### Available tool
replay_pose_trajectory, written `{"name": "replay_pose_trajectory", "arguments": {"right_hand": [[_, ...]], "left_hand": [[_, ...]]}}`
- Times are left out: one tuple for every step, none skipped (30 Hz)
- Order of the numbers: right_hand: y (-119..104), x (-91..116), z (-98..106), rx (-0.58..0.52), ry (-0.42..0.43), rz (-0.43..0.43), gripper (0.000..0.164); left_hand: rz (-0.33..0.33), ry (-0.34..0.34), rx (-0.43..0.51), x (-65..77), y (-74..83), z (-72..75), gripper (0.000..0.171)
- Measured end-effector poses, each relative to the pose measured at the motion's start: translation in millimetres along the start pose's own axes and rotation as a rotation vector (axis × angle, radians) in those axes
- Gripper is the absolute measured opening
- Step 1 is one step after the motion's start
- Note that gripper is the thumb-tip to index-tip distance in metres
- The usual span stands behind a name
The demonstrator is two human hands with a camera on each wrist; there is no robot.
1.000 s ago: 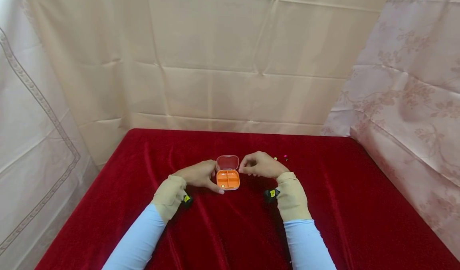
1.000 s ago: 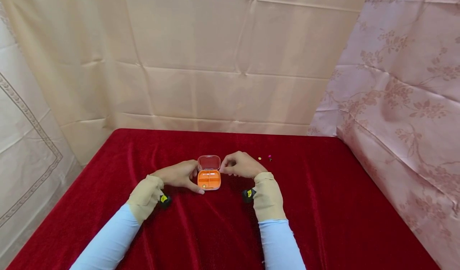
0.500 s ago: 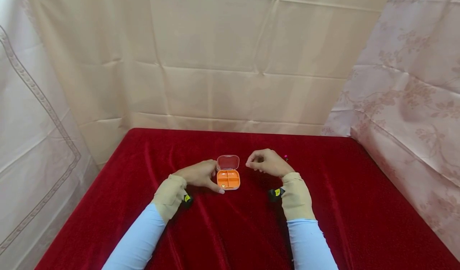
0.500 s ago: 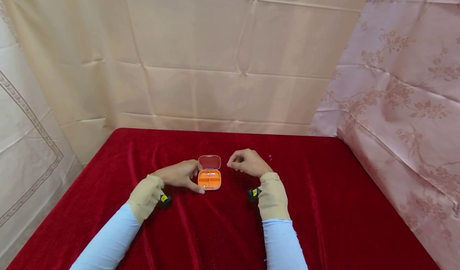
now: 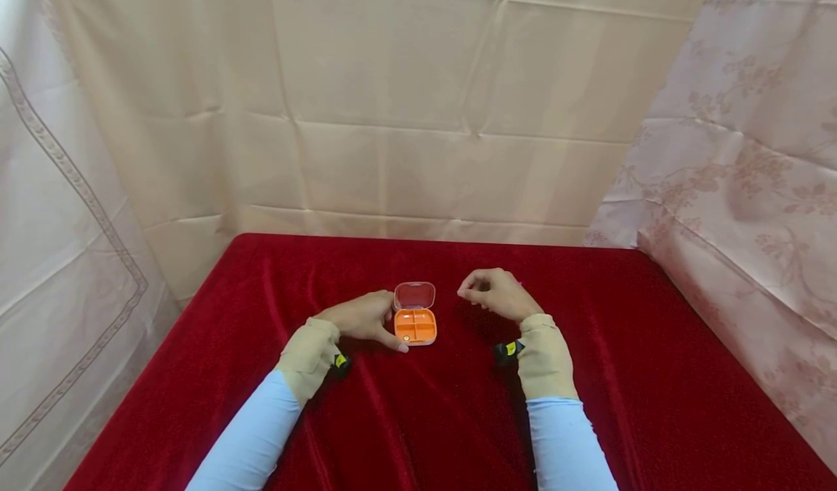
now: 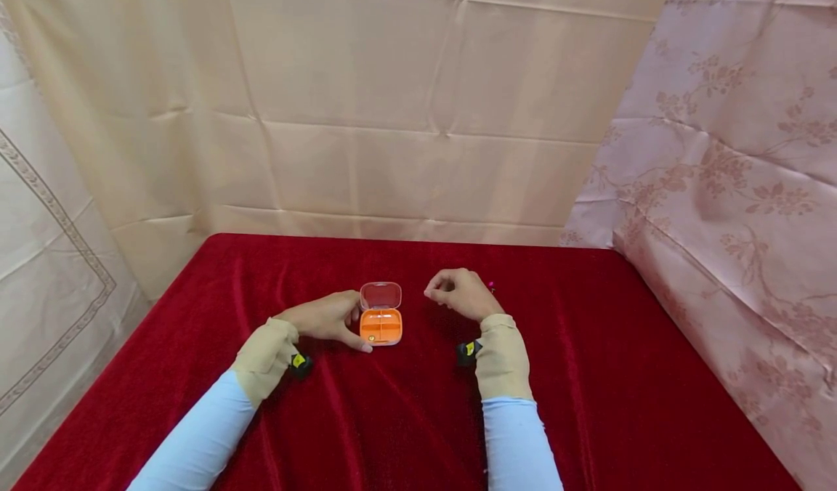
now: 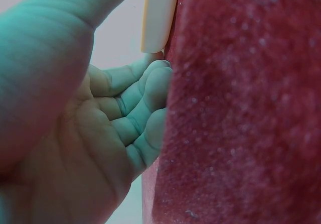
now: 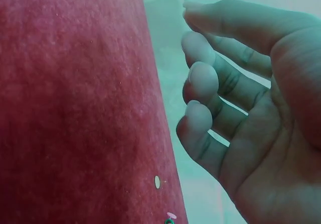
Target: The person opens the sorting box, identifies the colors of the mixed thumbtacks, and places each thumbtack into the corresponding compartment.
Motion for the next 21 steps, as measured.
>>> {"name": "replay_pose_trajectory", "arguments": {"right_hand": [[1.3, 0.2, 1.0, 0.004, 0.012, -0.003, 0.005], [2.0, 0.6, 2.0, 0.006, 0.023, -0.009, 0.005], [2.8, 1.1, 3.0, 0.011, 0.034, -0.013, 0.005], [3.8, 1.5, 3.9, 0.013, 0.044, -0.015, 0.006], [4.5, 1.8, 4.7, 0.015, 0.053, -0.018, 0.006], [5.3, 2.0, 5.5, 0.018, 0.063, -0.021, 0.006], [6.1, 2.4, 6.4, 0.022, 0.071, -0.023, 0.006], [6.7, 2.7, 7.1, 0.024, 0.079, -0.025, 0.006], [7.7, 2.9, 7.9, 0.027, 0.086, -0.028, 0.006], [8.6, 3.0, 8.6, 0.026, 0.093, -0.031, 0.007], [9.3, 3.2, 9.3, 0.027, 0.101, -0.036, 0.006], [10.1, 3.5, 9.9, 0.028, 0.108, -0.04, 0.006], [10.9, 3.8, 10.5, 0.028, 0.115, -0.046, 0.006], [11.7, 4.2, 11.1, 0.034, 0.12, -0.049, 0.007], [12.3, 4.6, 11.5, 0.039, 0.124, -0.052, 0.007], [12.9, 5.0, 11.9, 0.045, 0.129, -0.054, 0.007], [13.3, 5.4, 12.1, 0.05, 0.133, -0.054, 0.007], [13.6, 6.0, 12.3, 0.055, 0.136, -0.054, 0.007], [14.0, 6.4, 12.5, 0.06, 0.138, -0.052, 0.007], [14.2, 6.9, 12.7, 0.065, 0.14, -0.049, 0.007], [14.7, 7.1, 12.7, 0.065, 0.143, -0.048, 0.007]], "left_hand": [[-0.003, 0.0, 0.0, 0.0, -0.1, 0.0, 0.054], [-0.008, 0.0, 0.001, -0.1, -0.1, 0.0, 0.054], [-0.014, 0.001, 0.005, -0.5, -0.3, -0.1, 0.053], [-0.019, 0.001, 0.006, -0.6, -0.4, -0.1, 0.052], [-0.022, 0.0, 0.006, -0.4, -0.5, 0.0, 0.052], [-0.025, 0.001, 0.007, -0.5, -0.6, 0.1, 0.051], [-0.027, 0.001, 0.006, -0.4, -0.4, 0.3, 0.051], [-0.03, 0.001, 0.007, -0.6, -0.4, 0.3, 0.051], [-0.031, 0.001, 0.006, -0.5, -0.3, 0.5, 0.05], [-0.032, 0.001, 0.003, -0.4, -0.2, 0.7, 0.05], [-0.034, 0.002, 0.002, -0.5, -0.2, 0.6, 0.05], [-0.036, 0.003, 0.001, -0.9, -0.6, 0.5, 0.05], [-0.038, 0.003, 0.001, -1.1, -0.6, 0.4, 0.05], [-0.038, 0.004, 0.002, -1.1, -0.4, 0.2, 0.05], [-0.035, 0.004, 0.002, -0.9, -0.3, 0.3, 0.05], [-0.034, 0.003, 0.003, -0.7, -0.1, 0.3, 0.05], [-0.031, 0.003, 0.005, -0.4, 0.3, 0.3, 0.051], [-0.029, 0.001, 0.008, -0.1, 0.6, 0.4, 0.051], [-0.028, 0.0, 0.011, 0.3, 1.2, 0.5, 0.051], [-0.025, -0.001, 0.011, 0.8, 1.5, 0.7, 0.051], [-0.024, -0.002, 0.014, 1.1, 1.8, 0.8, 0.051]]}}
Point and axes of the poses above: each hand's wrist, its own x-axis away from the middle knuckle, its own z-axis out of the back of the hand, y = z × x, the point moved 2 cm from there along -x, towards the middle knuckle, and after that the axes turned 2 degrees about y, right-handed, at the moved point
